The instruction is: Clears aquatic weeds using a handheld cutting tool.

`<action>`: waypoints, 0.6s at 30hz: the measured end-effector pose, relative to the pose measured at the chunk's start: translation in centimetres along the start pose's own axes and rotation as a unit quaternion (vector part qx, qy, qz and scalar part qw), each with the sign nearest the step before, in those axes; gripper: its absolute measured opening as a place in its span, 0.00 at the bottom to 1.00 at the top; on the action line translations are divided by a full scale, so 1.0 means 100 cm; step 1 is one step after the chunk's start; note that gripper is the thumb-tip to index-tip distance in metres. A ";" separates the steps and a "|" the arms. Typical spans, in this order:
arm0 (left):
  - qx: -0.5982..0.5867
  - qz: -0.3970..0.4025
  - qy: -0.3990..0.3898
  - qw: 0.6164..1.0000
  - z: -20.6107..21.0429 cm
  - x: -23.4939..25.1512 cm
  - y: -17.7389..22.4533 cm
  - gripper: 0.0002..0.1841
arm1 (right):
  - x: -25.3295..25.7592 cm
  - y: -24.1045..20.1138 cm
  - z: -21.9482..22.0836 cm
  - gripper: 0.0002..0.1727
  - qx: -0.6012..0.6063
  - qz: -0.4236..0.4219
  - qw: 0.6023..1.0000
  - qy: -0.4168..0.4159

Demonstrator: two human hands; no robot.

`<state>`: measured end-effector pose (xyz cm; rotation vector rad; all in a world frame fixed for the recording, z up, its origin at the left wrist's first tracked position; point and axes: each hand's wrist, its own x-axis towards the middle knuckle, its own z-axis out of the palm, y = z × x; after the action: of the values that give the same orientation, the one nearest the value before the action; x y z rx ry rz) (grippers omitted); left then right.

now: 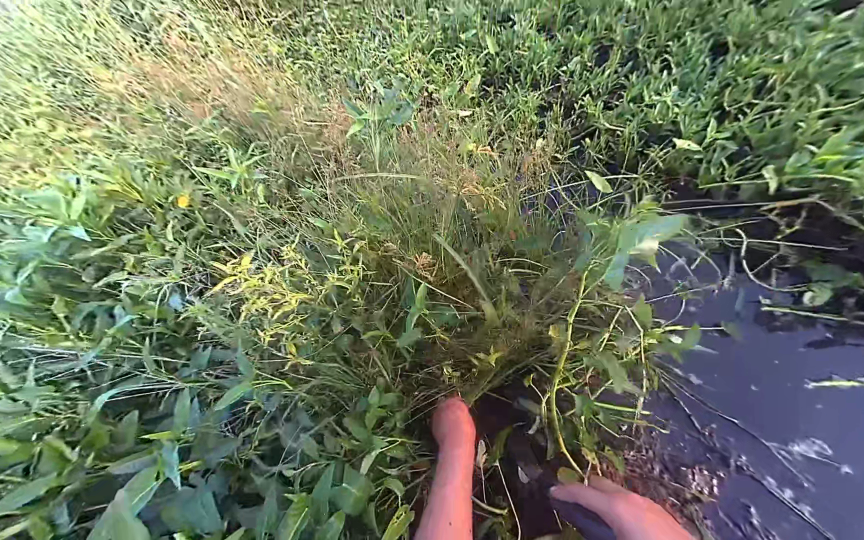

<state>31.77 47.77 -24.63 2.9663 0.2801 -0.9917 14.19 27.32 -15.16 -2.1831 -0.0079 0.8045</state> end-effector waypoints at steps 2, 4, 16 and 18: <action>-0.013 0.005 -0.017 1.000 -0.008 0.006 -0.009 0.20 | -0.004 0.005 0.007 0.31 0.008 -0.001 1.000 0.011; -0.054 0.007 -0.038 0.998 -0.018 0.013 -0.020 0.21 | -0.003 0.006 0.008 0.32 0.012 0.003 1.000 0.004; -0.308 0.022 0.137 0.941 -0.152 0.012 -0.077 0.20 | 0.010 -0.011 0.020 0.45 0.024 0.125 0.989 -0.073; -0.297 0.034 0.095 0.950 -0.140 0.002 -0.072 0.23 | 0.013 -0.012 0.019 0.45 0.015 0.130 0.989 -0.075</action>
<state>39.06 55.65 -13.10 2.4884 0.3924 -0.4928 14.45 29.76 -15.96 -2.1159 0.2155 1.1075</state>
